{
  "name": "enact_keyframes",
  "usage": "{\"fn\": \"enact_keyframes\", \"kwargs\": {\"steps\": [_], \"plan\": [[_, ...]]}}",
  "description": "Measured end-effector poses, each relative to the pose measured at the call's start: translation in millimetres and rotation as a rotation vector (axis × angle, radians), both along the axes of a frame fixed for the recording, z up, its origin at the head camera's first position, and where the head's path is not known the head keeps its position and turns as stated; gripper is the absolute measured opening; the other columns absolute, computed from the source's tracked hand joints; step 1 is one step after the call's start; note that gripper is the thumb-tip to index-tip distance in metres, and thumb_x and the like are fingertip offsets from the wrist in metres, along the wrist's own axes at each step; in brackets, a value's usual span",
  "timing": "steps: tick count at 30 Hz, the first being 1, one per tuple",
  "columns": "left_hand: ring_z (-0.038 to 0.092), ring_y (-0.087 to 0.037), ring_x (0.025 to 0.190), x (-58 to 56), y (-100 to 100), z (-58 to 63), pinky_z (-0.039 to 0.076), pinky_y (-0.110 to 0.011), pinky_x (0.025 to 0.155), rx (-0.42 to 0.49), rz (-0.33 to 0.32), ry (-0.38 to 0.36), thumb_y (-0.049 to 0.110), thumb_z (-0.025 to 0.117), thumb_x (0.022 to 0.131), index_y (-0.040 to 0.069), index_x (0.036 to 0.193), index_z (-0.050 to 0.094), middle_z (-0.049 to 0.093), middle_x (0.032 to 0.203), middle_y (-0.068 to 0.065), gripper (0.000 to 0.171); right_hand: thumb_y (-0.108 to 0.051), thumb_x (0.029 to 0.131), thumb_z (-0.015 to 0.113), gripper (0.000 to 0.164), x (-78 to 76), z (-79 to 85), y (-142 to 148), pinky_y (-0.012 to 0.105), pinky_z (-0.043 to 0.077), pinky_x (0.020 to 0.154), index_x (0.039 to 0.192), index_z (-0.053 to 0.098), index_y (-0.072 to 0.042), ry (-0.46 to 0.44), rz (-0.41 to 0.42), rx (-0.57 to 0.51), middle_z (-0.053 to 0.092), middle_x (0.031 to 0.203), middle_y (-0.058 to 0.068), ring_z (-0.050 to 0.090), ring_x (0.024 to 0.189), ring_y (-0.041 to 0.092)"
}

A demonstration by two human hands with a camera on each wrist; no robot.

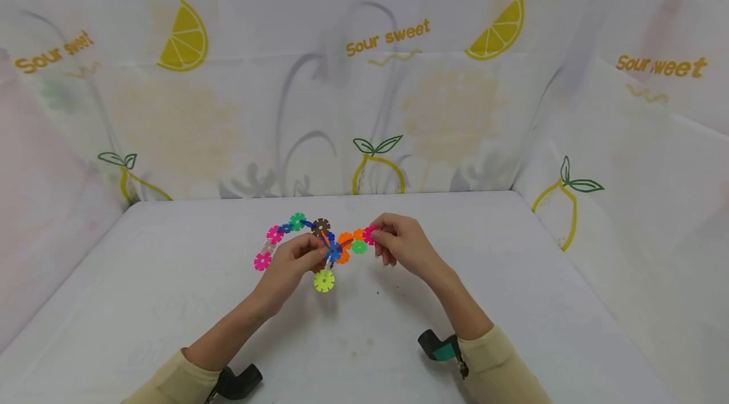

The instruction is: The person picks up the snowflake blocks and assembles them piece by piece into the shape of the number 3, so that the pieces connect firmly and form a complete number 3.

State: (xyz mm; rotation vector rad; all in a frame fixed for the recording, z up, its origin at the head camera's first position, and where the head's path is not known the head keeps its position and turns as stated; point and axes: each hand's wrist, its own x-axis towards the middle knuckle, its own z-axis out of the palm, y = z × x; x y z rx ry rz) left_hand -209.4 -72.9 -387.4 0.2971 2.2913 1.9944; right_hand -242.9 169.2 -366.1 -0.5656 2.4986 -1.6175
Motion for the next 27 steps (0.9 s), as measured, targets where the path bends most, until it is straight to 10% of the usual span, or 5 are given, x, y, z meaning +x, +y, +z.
{"fn": "enact_keyframes", "kwargs": {"steps": [27], "plan": [[0.061,-0.02,0.085,1.5,-0.4,4.0,0.054,-0.024,0.078,-0.039,-0.046,0.022,0.019,0.06,0.098,0.006,0.101,0.063,0.063,0.089,-0.009,0.013,-0.011,0.099,0.056,0.017,12.5,10.4,-13.3,0.019,0.033,0.04,0.1,0.067,0.002,0.038,0.048,-0.18,0.054,0.062,0.005,0.039,0.043,0.011]]}}
